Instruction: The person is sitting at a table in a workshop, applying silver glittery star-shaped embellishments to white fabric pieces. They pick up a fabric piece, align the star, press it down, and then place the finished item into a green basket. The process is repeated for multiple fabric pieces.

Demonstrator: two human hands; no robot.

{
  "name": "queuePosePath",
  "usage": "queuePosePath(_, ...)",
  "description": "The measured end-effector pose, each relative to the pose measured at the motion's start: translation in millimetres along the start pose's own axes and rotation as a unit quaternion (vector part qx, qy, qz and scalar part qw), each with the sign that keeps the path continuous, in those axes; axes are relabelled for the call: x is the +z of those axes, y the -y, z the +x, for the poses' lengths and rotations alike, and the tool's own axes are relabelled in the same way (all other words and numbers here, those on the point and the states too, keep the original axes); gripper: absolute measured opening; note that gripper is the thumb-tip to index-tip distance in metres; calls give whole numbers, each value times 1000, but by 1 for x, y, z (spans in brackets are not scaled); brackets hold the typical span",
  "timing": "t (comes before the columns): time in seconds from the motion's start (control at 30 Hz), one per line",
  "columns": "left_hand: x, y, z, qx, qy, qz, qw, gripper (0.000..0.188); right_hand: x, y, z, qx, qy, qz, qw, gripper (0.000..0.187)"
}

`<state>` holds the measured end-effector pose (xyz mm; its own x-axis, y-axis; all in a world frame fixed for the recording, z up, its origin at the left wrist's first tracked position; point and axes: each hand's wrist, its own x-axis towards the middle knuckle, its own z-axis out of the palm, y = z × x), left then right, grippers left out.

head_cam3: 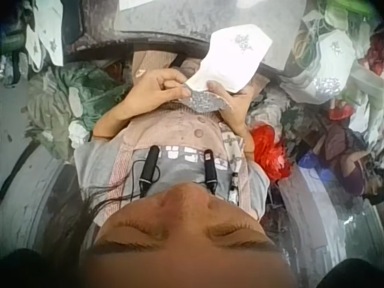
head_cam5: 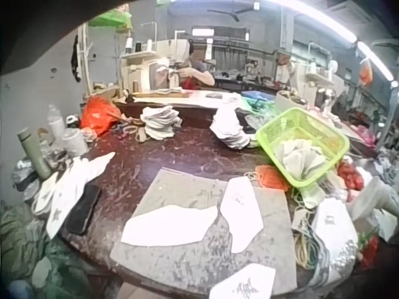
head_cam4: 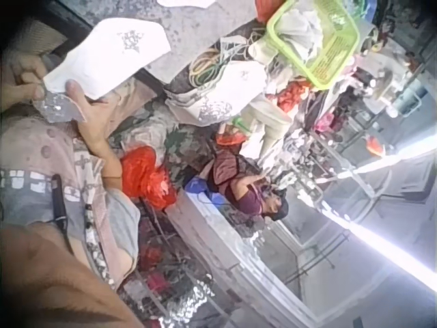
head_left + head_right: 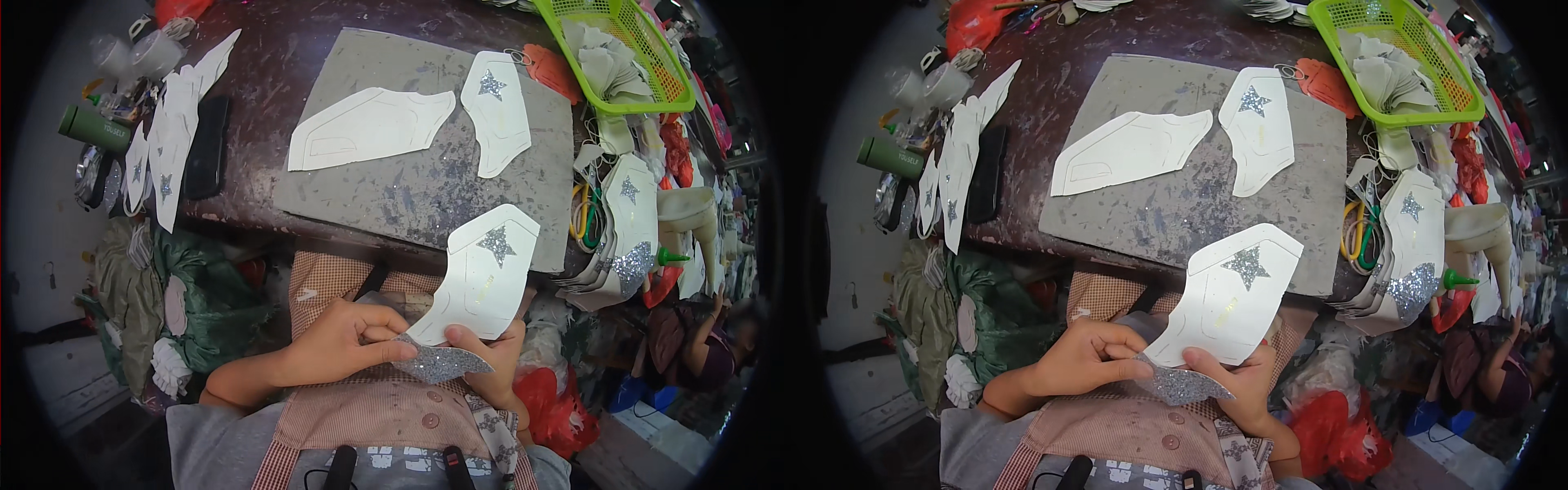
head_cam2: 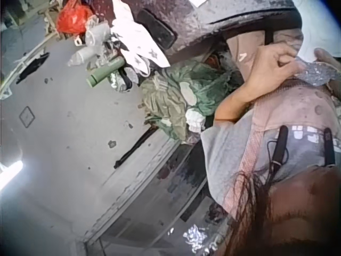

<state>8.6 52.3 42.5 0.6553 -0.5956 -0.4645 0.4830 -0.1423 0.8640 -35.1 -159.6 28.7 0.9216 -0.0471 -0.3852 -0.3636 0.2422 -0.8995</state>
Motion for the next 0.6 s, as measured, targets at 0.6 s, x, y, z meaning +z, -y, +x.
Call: queuePosePath(0.6, 75, 19, 53, 107, 28, -243, 964, 32, -38, 21, -51, -155, -129, -116, 972, 22)
